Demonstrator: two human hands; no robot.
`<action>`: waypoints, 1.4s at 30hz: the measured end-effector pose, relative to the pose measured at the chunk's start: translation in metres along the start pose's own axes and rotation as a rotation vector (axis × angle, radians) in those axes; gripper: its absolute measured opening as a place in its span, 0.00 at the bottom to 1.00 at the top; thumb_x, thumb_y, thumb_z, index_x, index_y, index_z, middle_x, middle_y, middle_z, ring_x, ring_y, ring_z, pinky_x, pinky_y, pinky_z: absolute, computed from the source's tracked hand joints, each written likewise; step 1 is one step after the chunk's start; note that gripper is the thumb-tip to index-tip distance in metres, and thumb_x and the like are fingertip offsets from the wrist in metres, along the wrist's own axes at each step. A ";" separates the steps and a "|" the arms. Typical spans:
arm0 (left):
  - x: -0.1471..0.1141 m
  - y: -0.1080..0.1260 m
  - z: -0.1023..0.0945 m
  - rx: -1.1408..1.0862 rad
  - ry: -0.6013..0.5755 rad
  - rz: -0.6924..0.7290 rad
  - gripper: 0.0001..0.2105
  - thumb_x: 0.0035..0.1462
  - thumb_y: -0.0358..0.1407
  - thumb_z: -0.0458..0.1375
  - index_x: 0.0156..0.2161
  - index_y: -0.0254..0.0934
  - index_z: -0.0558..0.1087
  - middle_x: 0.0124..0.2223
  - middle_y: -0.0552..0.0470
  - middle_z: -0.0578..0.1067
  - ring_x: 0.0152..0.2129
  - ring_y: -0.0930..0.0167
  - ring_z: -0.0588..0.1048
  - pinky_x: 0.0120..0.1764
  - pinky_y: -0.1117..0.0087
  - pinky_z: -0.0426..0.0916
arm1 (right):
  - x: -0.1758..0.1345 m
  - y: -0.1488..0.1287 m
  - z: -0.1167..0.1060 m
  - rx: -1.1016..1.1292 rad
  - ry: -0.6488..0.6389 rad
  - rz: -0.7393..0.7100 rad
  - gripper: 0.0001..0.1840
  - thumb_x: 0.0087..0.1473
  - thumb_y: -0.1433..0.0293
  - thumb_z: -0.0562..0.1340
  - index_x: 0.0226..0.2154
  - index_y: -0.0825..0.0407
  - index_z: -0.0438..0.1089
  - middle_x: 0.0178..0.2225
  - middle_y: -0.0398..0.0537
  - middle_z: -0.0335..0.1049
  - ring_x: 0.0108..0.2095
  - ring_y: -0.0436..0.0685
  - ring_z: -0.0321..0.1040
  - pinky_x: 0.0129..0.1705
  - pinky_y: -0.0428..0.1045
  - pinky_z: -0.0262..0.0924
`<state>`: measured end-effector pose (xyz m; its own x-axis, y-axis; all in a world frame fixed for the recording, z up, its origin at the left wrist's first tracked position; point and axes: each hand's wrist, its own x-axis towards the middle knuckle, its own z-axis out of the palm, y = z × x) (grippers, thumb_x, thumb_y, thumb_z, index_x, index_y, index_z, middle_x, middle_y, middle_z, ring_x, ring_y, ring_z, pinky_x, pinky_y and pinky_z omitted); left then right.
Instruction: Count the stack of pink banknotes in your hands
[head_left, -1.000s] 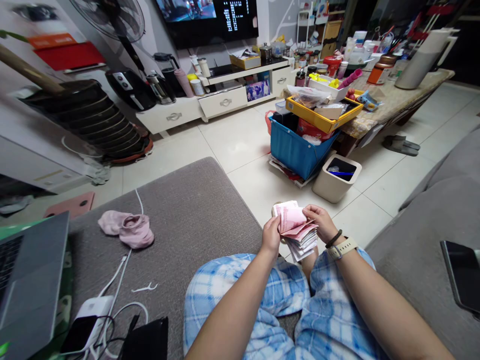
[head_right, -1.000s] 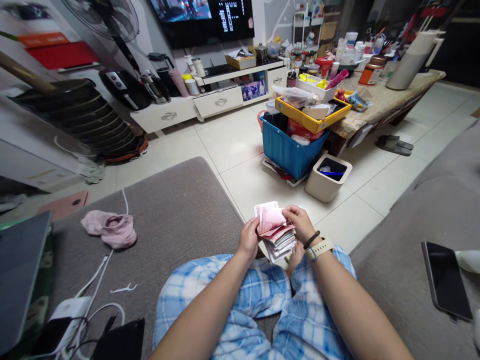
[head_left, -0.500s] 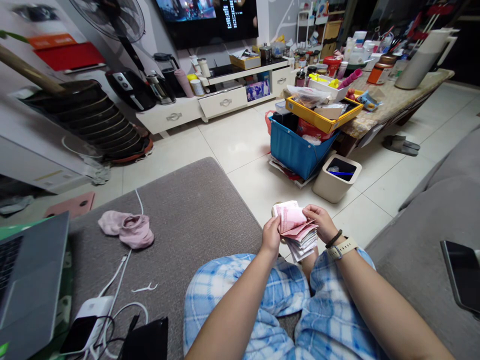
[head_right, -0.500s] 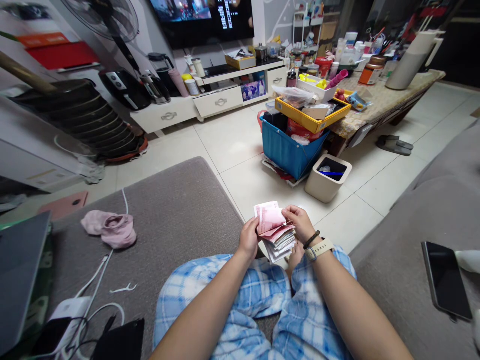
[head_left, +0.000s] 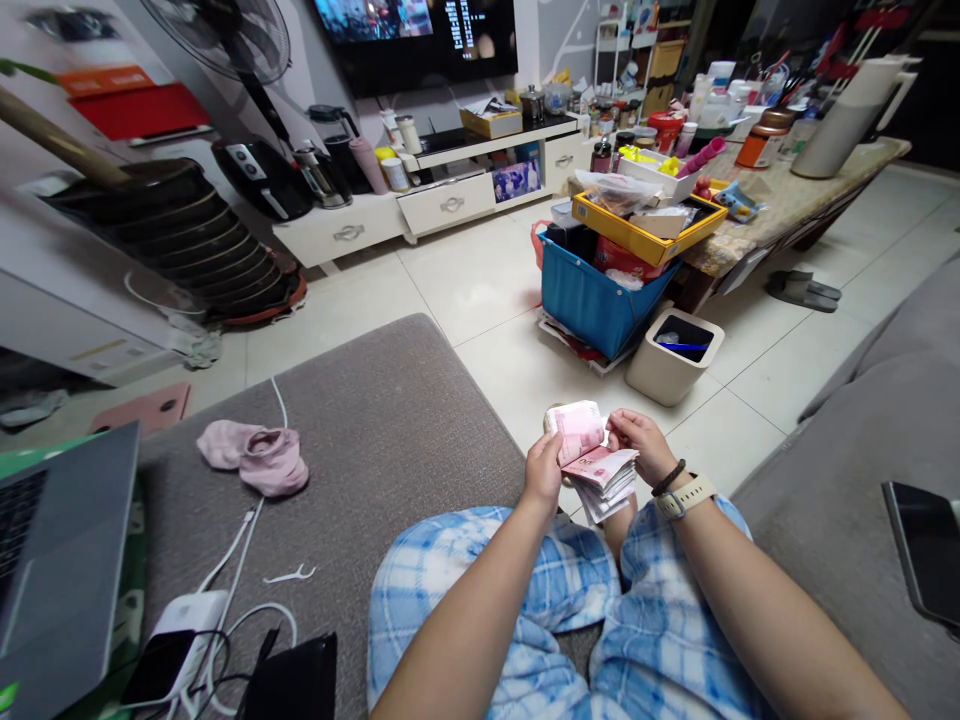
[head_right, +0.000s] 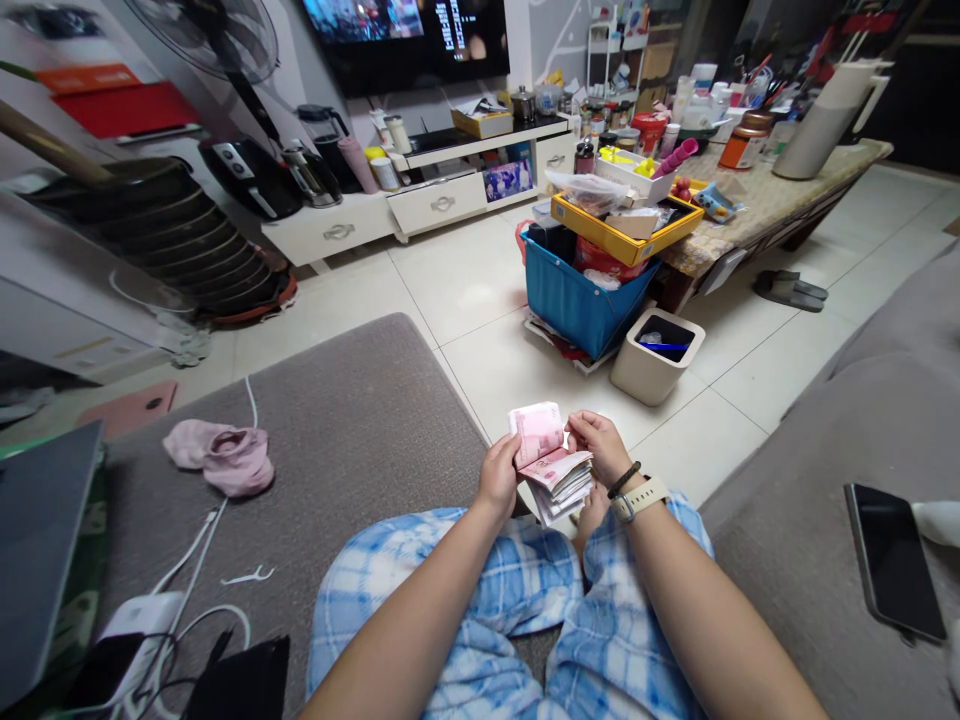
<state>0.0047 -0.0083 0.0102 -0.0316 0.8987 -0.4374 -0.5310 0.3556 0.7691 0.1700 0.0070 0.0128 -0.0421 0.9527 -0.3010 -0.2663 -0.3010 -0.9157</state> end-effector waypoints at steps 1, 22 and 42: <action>0.000 0.001 0.000 -0.003 -0.005 -0.004 0.23 0.36 0.49 0.74 0.33 0.33 0.80 0.34 0.44 0.83 0.34 0.59 0.82 0.42 0.62 0.73 | 0.000 0.000 0.000 -0.001 -0.001 0.004 0.29 0.39 0.43 0.73 0.21 0.49 0.67 0.15 0.41 0.64 0.15 0.49 0.54 0.19 0.48 0.46; 0.003 -0.005 -0.007 0.077 -0.085 0.049 0.18 0.42 0.46 0.72 0.35 0.34 0.81 0.31 0.48 0.82 0.29 0.65 0.79 0.39 0.66 0.70 | 0.002 0.003 -0.001 0.004 0.055 -0.022 0.26 0.33 0.51 0.78 0.21 0.50 0.69 0.17 0.38 0.63 0.19 0.49 0.56 0.24 0.48 0.49; 0.009 -0.008 -0.006 0.015 0.064 0.039 0.17 0.41 0.48 0.71 0.30 0.36 0.79 0.32 0.50 0.81 0.35 0.64 0.79 0.40 0.66 0.71 | 0.003 0.003 -0.002 -0.003 0.062 -0.012 0.26 0.33 0.50 0.78 0.21 0.50 0.70 0.18 0.40 0.66 0.21 0.51 0.58 0.26 0.49 0.53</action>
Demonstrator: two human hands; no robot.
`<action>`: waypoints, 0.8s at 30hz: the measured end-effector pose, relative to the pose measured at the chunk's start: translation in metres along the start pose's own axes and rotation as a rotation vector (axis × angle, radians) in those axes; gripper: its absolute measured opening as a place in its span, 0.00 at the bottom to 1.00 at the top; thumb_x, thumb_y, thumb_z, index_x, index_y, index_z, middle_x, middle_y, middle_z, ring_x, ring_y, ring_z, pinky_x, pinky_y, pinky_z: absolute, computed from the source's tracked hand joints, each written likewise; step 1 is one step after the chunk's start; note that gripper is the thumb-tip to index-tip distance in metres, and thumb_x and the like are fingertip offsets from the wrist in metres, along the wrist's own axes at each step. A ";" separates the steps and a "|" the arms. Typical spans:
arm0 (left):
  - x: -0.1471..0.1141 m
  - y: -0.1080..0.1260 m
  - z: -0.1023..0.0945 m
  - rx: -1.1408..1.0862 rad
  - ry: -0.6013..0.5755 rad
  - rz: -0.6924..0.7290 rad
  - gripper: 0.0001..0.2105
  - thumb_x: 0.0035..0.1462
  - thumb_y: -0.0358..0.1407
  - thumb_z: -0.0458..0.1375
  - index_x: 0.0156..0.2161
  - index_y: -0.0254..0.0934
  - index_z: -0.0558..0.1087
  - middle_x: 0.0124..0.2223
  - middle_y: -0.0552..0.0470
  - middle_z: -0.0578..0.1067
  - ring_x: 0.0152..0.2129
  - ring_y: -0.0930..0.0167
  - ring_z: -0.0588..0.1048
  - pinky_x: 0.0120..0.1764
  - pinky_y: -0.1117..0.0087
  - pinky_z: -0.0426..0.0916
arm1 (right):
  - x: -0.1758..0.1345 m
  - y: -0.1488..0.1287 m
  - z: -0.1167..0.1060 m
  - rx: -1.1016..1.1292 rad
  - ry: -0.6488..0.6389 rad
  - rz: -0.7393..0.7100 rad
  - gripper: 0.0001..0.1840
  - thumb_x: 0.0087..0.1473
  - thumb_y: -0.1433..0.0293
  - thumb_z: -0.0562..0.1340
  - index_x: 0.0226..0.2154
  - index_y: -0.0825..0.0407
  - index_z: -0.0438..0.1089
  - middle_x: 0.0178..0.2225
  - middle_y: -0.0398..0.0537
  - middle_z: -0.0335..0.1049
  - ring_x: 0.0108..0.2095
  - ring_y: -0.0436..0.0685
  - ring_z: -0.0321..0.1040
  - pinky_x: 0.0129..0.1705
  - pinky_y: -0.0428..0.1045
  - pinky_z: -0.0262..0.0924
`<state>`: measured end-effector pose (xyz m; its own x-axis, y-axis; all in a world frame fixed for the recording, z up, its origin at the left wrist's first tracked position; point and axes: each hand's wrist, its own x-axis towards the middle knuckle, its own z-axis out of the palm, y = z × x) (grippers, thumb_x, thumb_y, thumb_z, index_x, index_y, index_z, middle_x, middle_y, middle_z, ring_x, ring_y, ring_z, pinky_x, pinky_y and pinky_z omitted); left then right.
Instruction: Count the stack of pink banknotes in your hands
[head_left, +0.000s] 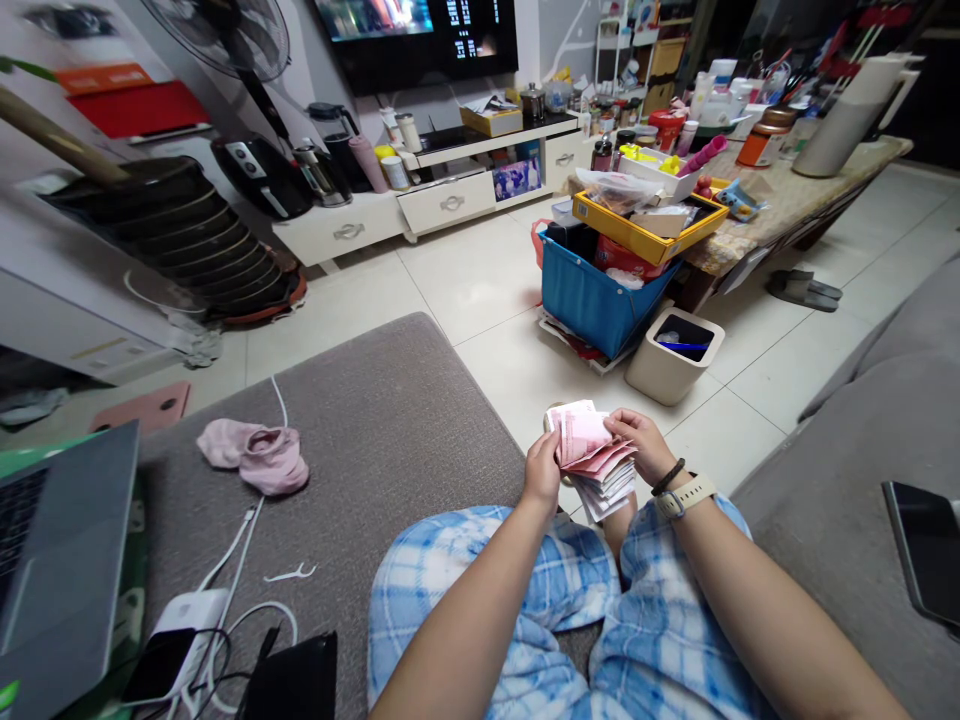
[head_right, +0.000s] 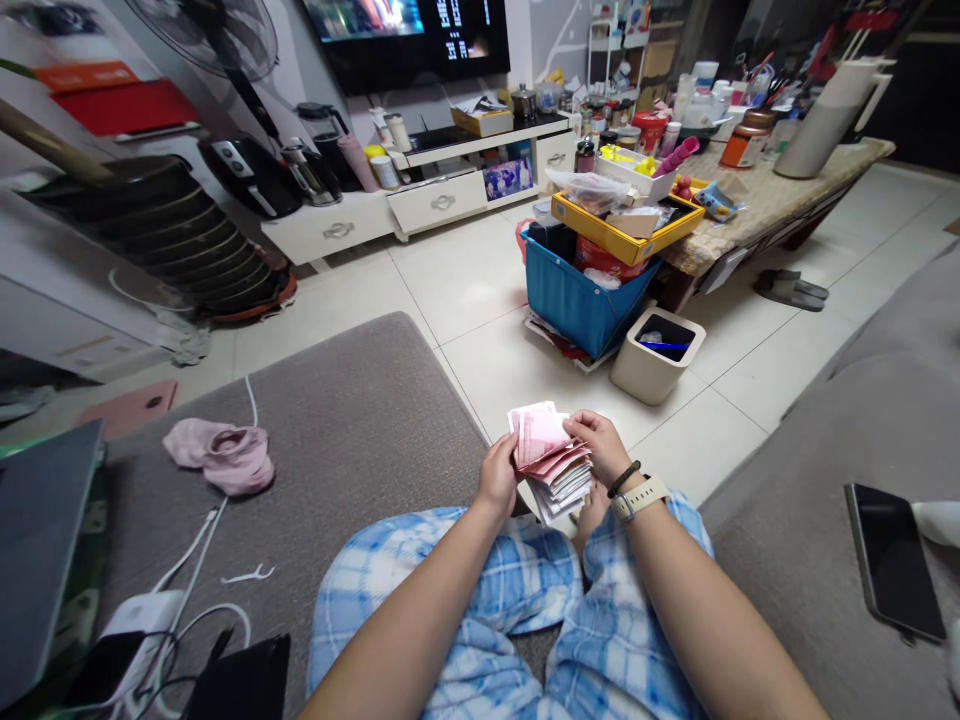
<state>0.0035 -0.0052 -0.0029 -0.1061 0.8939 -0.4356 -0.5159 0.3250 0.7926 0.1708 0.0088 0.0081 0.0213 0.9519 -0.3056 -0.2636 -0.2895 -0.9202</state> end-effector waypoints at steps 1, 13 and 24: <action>0.000 0.000 0.000 0.001 0.000 0.002 0.17 0.41 0.48 0.71 0.30 0.36 0.79 0.32 0.50 0.81 0.34 0.64 0.79 0.40 0.67 0.71 | 0.000 0.000 0.000 -0.007 -0.004 -0.005 0.26 0.33 0.50 0.78 0.21 0.50 0.70 0.18 0.40 0.66 0.21 0.51 0.58 0.26 0.49 0.53; -0.002 0.002 0.002 -0.016 -0.025 0.025 0.17 0.40 0.48 0.71 0.28 0.36 0.79 0.30 0.51 0.80 0.31 0.66 0.77 0.38 0.68 0.70 | 0.001 0.001 -0.001 0.002 0.005 -0.004 0.25 0.32 0.51 0.78 0.21 0.50 0.71 0.18 0.40 0.66 0.21 0.51 0.58 0.26 0.48 0.53; -0.004 0.005 0.003 0.015 -0.023 0.008 0.17 0.38 0.47 0.71 0.29 0.35 0.79 0.31 0.49 0.81 0.34 0.63 0.80 0.41 0.66 0.72 | -0.003 -0.003 0.003 0.039 -0.002 -0.012 0.24 0.33 0.53 0.78 0.21 0.51 0.70 0.18 0.39 0.65 0.20 0.49 0.56 0.24 0.47 0.51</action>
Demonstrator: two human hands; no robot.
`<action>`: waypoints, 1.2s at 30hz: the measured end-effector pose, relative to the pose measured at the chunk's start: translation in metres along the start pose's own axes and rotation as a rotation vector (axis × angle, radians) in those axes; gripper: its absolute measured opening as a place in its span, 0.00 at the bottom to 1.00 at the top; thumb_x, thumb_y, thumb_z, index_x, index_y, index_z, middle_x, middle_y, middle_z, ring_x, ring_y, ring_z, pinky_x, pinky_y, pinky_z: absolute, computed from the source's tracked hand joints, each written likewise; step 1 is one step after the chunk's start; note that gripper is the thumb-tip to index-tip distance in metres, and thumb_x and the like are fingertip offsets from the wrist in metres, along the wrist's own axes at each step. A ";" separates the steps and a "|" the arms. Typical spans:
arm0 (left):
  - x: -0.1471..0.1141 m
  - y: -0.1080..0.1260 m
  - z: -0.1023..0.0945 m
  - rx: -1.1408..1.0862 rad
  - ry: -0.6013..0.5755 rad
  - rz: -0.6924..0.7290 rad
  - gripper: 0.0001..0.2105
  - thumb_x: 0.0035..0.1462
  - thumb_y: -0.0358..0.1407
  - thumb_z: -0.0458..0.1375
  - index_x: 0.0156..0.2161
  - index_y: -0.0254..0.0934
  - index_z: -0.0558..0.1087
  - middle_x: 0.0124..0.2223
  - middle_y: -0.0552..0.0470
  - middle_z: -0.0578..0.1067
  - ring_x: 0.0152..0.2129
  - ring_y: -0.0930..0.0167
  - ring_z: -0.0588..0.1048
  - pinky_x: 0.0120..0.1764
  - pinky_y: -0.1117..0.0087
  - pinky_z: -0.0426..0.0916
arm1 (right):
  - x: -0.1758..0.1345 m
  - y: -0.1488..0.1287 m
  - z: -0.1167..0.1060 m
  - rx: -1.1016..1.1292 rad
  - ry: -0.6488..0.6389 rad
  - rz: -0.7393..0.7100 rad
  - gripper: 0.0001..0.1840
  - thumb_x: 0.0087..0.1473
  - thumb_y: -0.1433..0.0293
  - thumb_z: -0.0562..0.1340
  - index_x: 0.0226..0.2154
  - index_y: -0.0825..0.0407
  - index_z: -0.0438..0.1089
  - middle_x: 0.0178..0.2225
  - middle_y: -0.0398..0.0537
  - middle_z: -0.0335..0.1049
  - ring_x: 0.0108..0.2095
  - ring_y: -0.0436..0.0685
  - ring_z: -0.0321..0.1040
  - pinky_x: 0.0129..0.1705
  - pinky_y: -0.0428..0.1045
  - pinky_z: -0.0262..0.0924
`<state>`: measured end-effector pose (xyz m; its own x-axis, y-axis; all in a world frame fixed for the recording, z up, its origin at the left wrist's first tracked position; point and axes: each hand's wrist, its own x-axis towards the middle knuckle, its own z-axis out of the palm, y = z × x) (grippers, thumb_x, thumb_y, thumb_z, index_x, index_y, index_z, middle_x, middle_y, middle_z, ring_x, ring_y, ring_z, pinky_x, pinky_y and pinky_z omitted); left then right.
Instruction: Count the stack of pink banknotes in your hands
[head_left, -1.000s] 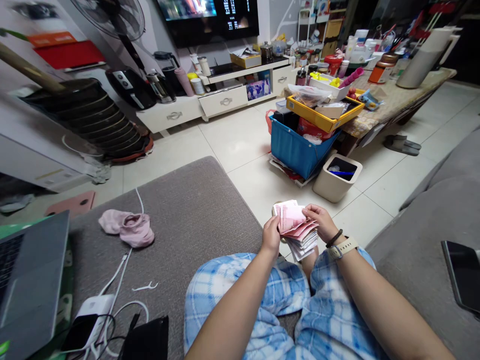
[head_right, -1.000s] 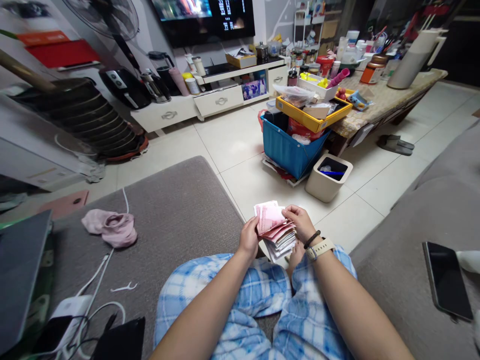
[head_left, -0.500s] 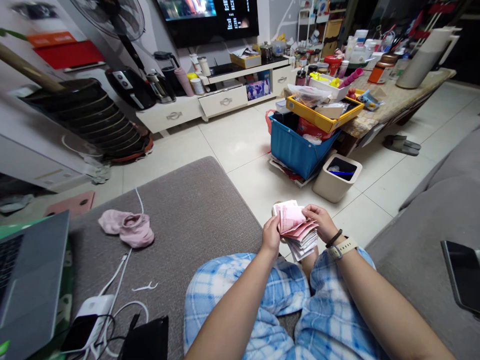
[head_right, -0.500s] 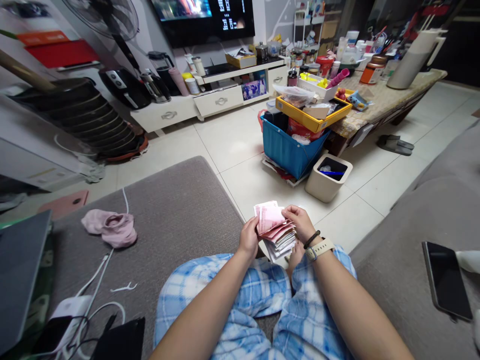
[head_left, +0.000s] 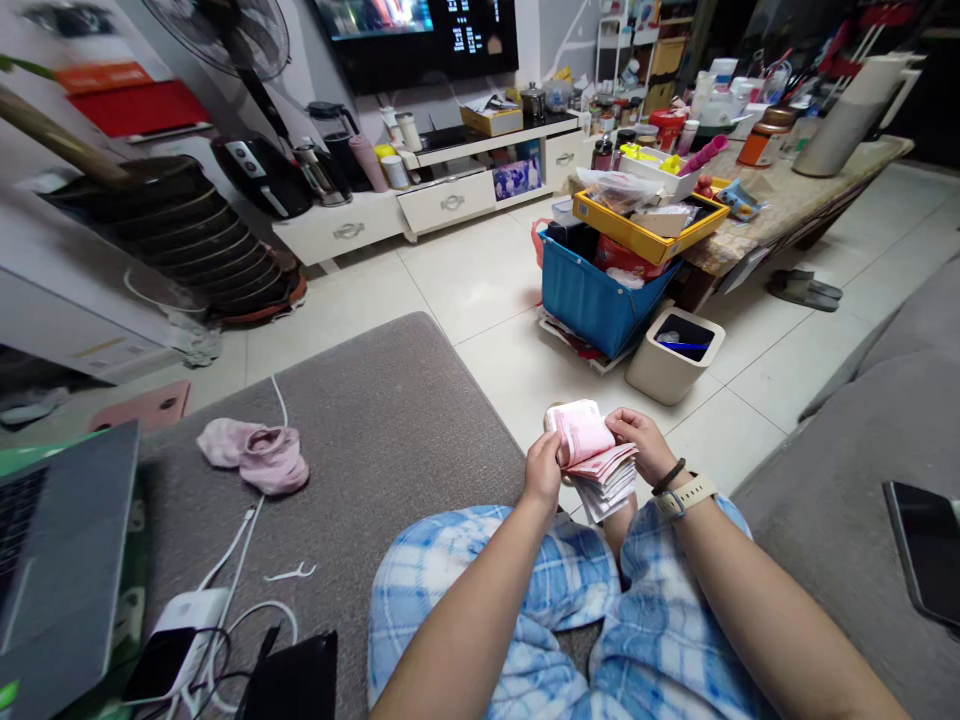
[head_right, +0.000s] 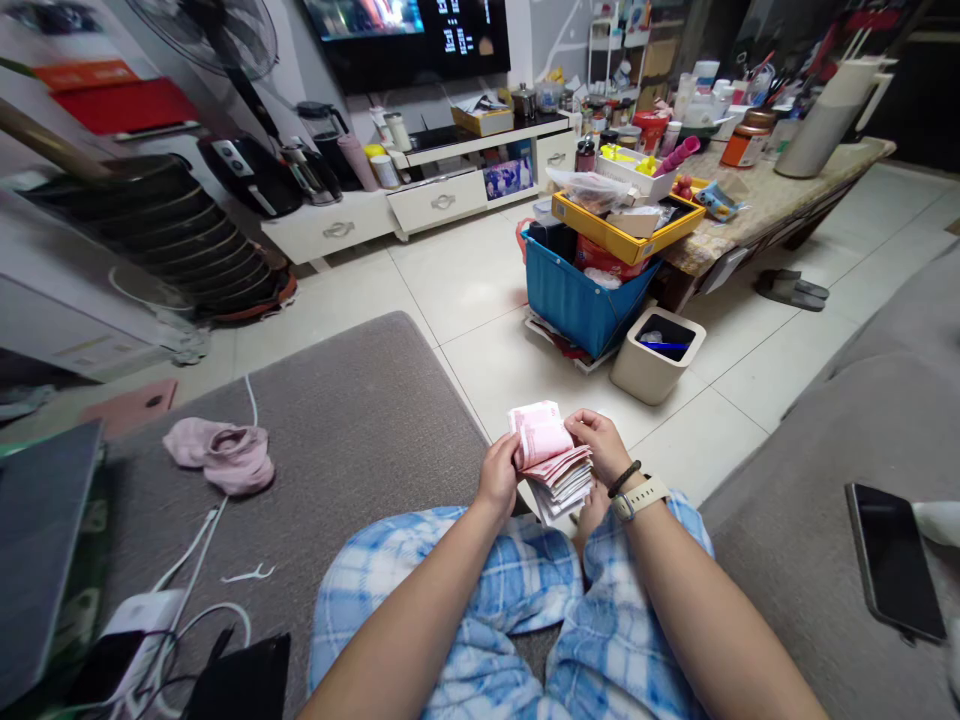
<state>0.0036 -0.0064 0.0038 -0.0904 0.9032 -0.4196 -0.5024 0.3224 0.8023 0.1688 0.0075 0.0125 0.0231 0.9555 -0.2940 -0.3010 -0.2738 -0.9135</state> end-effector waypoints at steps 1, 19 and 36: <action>0.000 0.000 0.000 -0.004 -0.002 -0.010 0.17 0.38 0.47 0.71 0.29 0.35 0.79 0.31 0.49 0.82 0.34 0.63 0.80 0.42 0.65 0.72 | 0.000 0.000 0.000 0.002 -0.002 0.006 0.24 0.34 0.52 0.78 0.22 0.51 0.70 0.17 0.39 0.64 0.19 0.48 0.55 0.23 0.47 0.49; -0.004 0.004 0.001 0.035 -0.081 -0.039 0.18 0.39 0.44 0.72 0.34 0.33 0.81 0.30 0.48 0.82 0.27 0.66 0.79 0.33 0.69 0.69 | -0.001 -0.001 0.002 0.015 0.030 0.005 0.29 0.30 0.49 0.79 0.23 0.51 0.69 0.17 0.36 0.62 0.19 0.47 0.54 0.23 0.46 0.46; -0.003 0.006 0.006 -0.033 -0.035 -0.017 0.17 0.35 0.46 0.72 0.28 0.35 0.79 0.30 0.48 0.82 0.30 0.64 0.79 0.38 0.67 0.71 | -0.004 -0.008 0.005 0.000 0.033 0.016 0.29 0.28 0.49 0.79 0.20 0.51 0.67 0.16 0.36 0.59 0.20 0.48 0.52 0.24 0.46 0.45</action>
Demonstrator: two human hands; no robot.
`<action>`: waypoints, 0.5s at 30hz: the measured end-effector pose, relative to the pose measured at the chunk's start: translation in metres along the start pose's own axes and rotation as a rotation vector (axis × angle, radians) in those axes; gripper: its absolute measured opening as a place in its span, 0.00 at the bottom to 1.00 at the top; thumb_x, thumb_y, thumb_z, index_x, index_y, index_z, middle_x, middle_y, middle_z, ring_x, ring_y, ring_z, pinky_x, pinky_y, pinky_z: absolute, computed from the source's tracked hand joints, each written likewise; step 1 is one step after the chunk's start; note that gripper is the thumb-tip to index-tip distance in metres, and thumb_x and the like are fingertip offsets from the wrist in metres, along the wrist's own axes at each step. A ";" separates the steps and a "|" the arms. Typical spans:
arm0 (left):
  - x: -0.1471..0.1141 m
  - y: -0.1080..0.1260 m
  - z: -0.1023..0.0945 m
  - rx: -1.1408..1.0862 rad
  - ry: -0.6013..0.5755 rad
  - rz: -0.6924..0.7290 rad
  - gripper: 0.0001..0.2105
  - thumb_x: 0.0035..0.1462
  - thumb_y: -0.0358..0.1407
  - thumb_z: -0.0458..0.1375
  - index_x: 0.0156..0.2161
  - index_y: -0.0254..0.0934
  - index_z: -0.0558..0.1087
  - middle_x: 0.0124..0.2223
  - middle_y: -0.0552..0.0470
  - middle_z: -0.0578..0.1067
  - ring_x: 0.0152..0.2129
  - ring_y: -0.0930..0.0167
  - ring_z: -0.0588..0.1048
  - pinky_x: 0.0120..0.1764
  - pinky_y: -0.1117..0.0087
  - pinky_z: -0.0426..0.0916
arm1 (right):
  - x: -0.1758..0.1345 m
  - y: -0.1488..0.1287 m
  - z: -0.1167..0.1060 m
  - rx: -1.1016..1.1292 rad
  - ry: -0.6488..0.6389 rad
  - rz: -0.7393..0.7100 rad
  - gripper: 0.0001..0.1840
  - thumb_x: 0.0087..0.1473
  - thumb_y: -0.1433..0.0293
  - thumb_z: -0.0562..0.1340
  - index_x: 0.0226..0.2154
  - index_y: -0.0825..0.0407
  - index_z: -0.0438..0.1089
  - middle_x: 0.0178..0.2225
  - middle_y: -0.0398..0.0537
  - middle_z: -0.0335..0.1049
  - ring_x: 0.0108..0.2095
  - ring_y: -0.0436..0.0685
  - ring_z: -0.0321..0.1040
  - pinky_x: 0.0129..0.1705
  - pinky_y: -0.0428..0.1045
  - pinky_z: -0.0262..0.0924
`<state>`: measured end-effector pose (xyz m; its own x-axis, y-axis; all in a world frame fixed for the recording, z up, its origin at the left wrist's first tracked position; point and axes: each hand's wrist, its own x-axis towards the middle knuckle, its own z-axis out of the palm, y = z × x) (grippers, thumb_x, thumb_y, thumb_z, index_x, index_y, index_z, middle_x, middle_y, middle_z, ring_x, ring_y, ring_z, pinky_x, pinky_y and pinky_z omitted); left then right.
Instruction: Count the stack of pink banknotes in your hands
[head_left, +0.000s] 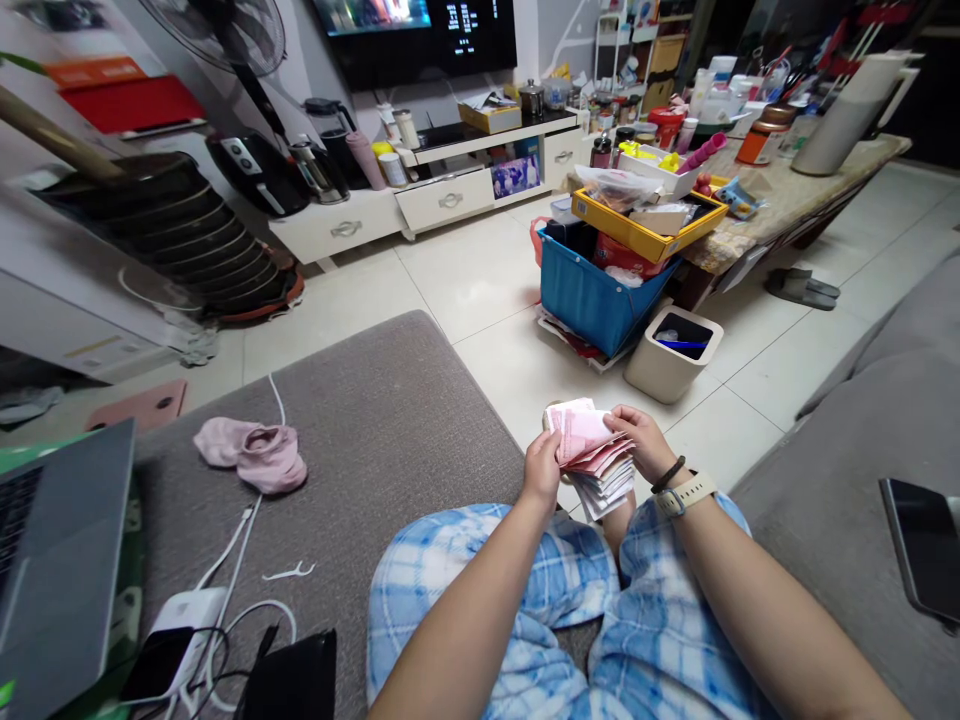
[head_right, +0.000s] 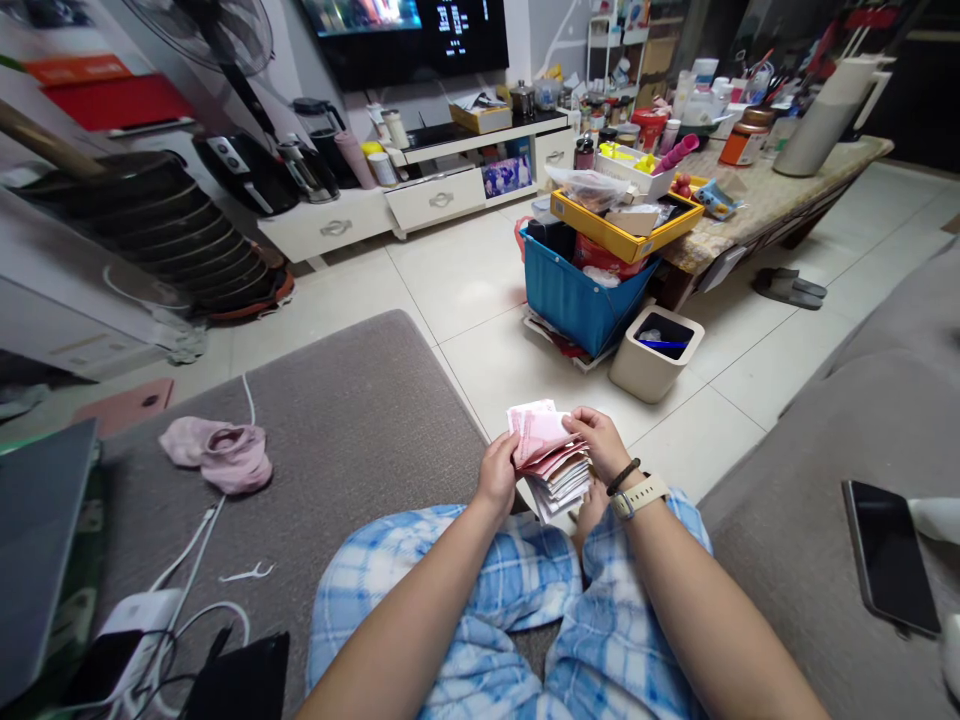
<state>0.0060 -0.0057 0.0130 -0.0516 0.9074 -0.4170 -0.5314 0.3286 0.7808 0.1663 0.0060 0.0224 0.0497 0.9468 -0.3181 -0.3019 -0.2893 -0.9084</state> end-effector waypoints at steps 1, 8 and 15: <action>0.001 -0.001 0.000 -0.002 0.003 0.001 0.17 0.35 0.46 0.72 0.28 0.35 0.79 0.29 0.49 0.81 0.30 0.65 0.78 0.37 0.67 0.71 | -0.001 -0.001 0.000 -0.003 -0.001 0.001 0.29 0.28 0.49 0.79 0.20 0.51 0.67 0.16 0.36 0.60 0.20 0.48 0.53 0.25 0.46 0.46; 0.003 -0.004 -0.004 -0.006 0.017 0.009 0.16 0.37 0.46 0.71 0.28 0.36 0.78 0.28 0.51 0.79 0.29 0.66 0.77 0.35 0.68 0.69 | -0.002 -0.004 -0.002 -0.054 -0.005 -0.028 0.28 0.30 0.49 0.78 0.20 0.51 0.69 0.17 0.37 0.62 0.21 0.48 0.54 0.26 0.47 0.48; 0.002 -0.004 -0.006 0.013 -0.006 0.027 0.14 0.38 0.45 0.70 0.27 0.36 0.77 0.26 0.53 0.78 0.26 0.70 0.74 0.34 0.70 0.67 | -0.004 -0.006 -0.005 -0.101 -0.035 -0.049 0.25 0.33 0.51 0.77 0.21 0.51 0.70 0.18 0.39 0.64 0.21 0.49 0.56 0.26 0.48 0.49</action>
<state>0.0036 -0.0065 0.0060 -0.0603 0.9177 -0.3926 -0.5189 0.3072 0.7977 0.1721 0.0030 0.0276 0.0281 0.9641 -0.2641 -0.2020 -0.2533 -0.9461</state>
